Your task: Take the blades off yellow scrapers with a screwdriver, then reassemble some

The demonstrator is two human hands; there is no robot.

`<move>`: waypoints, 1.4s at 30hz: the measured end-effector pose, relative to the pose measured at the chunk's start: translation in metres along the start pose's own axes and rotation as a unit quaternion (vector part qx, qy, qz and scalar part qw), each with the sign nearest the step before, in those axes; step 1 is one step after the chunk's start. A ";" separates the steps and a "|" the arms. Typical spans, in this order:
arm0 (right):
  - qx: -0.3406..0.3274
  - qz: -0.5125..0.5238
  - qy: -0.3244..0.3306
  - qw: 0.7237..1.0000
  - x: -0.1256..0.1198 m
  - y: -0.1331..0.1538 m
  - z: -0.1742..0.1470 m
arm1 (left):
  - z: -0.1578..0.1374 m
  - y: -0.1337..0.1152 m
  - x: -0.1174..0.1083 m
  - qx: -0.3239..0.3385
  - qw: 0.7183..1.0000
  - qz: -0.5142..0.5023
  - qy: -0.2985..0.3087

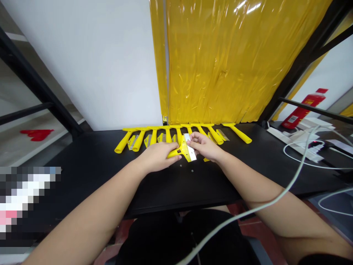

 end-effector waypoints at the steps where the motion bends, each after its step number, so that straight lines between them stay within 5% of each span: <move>1: 0.000 -0.007 0.005 1.000 0.001 0.000 0.000 | 0.000 -0.001 0.000 0.001 1.000 0.002 0.000; 12: 0.024 -0.018 0.032 0.999 0.006 -0.001 -0.001 | -0.002 -0.001 -0.002 -0.004 1.000 0.016 -0.024; 18: 0.057 0.025 0.023 0.998 0.005 -0.003 -0.002 | -0.003 -0.012 0.007 0.115 0.992 0.052 -0.007; 24: 0.101 0.048 0.032 0.993 0.003 -0.004 -0.003 | -0.004 -0.015 0.005 0.126 0.992 0.028 -0.004; 28: 0.089 -0.082 0.049 0.991 -0.011 0.004 -0.011 | -0.007 0.000 -0.006 0.098 0.995 0.000 -0.013; 31: 0.094 -0.276 0.171 0.941 -0.005 0.006 -0.022 | -0.009 0.014 -0.014 0.077 0.997 -0.007 -0.031; 34: 0.090 -0.353 0.260 0.894 0.011 0.006 -0.032 | -0.008 0.023 -0.014 0.057 0.998 0.000 -0.029; 42: 0.064 -0.471 0.258 0.841 0.033 0.018 -0.035 | -0.005 0.022 -0.007 0.054 0.998 0.012 -0.010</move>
Point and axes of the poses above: each hand's wrist, its own z-axis towards the middle knuckle, its own x-axis out of the palm, y = z × x, the point moved 6 cm from there along z, towards the middle knuckle, and after that the axes turned 9 degrees about y, right-handed, at the moved point
